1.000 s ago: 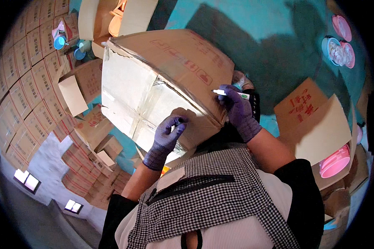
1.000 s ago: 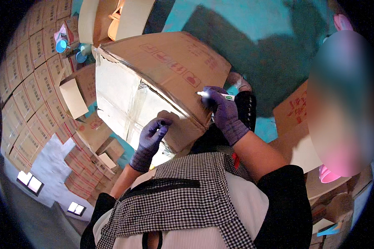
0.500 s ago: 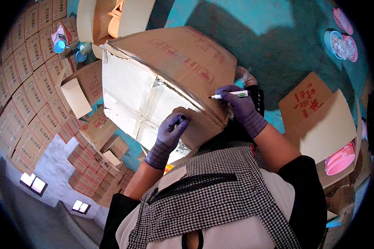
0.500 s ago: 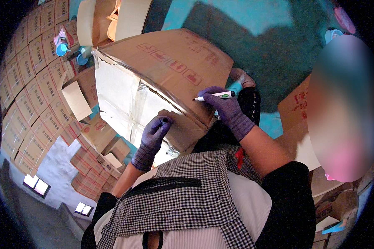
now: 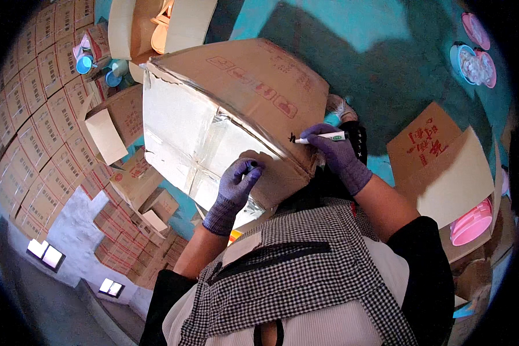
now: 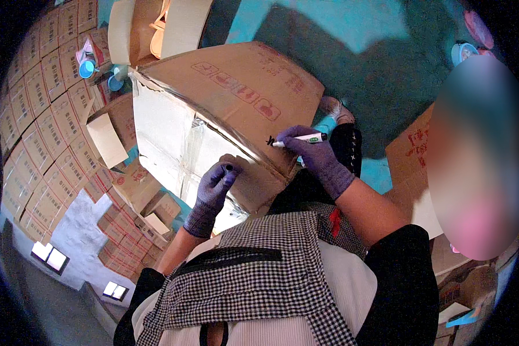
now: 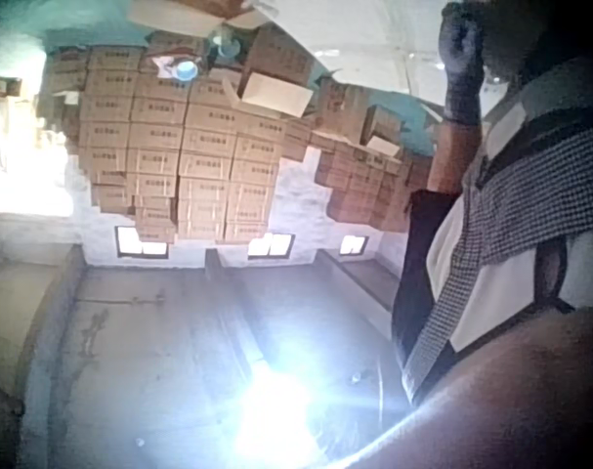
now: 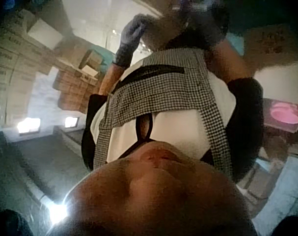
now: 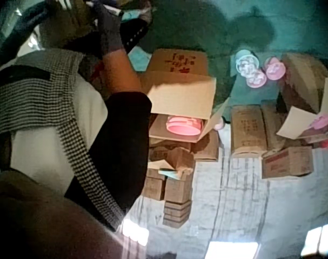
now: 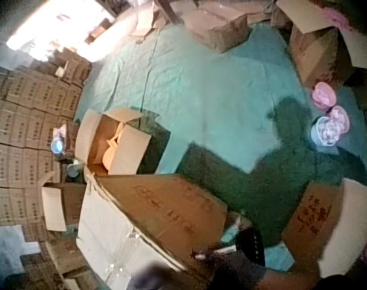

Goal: The person packs yellow cylindrical containers into a cardboard box, seals it with tape, and writes on it with a marker. They then move to another box, pack it with similar containers, and seal it. The person also handles a plastic bag and other items in the room.

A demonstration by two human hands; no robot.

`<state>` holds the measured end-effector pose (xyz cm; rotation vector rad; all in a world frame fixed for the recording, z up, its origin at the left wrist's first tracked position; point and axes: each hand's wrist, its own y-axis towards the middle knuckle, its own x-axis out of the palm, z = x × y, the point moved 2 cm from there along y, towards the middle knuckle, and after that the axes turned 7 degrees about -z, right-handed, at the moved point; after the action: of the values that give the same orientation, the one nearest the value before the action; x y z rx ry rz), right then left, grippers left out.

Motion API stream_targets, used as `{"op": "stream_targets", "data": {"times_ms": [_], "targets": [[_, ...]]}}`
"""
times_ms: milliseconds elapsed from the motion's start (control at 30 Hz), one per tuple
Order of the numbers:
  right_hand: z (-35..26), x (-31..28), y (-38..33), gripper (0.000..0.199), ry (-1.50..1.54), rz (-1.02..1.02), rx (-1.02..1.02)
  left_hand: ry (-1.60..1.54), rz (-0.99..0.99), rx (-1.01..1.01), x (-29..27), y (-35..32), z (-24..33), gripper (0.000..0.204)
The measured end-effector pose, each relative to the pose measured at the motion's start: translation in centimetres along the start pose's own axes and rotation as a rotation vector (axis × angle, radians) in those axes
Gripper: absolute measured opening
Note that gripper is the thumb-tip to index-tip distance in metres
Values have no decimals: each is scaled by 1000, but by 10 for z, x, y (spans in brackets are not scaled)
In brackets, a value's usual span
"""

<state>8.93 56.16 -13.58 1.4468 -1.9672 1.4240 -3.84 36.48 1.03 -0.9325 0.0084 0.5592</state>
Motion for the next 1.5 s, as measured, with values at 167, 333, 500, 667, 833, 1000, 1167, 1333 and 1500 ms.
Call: {"op": "stream_targets", "data": {"times_ms": [167, 333, 500, 667, 833, 1000, 1167, 1333, 1500], "targets": [[-4, 2, -6, 16, -24, 1, -32, 3, 5, 12, 0, 1, 1, 19], [5, -17, -5, 15, -334, 119, -73, 78, -10, -29, -1, 2, 6, 19], [-15, -40, 1, 20, -126, 437, -13, 55, -33, 19, -2, -1, -1, 27], [-80, -2, -14, 19, -67, 156, -169, -56, 52, 129, 7, -13, 28, 30], [-164, 113, -61, 41, -300, -412, -288, 166, 169, 465, -3, -51, 107, 35], [-197, 184, -82, 22, -550, -716, -347, 184, 270, 636, -12, -95, 131, 35], [-190, 229, -90, 25, -821, -832, -204, 237, 387, 709, -14, -132, 120, 39], [-167, 252, -88, 23, -954, -747, -207, 227, 462, 674, -15, -167, 103, 35], [-127, 255, -71, 22, -745, -819, 171, 217, 628, 598, -12, -194, 95, 26]]}}
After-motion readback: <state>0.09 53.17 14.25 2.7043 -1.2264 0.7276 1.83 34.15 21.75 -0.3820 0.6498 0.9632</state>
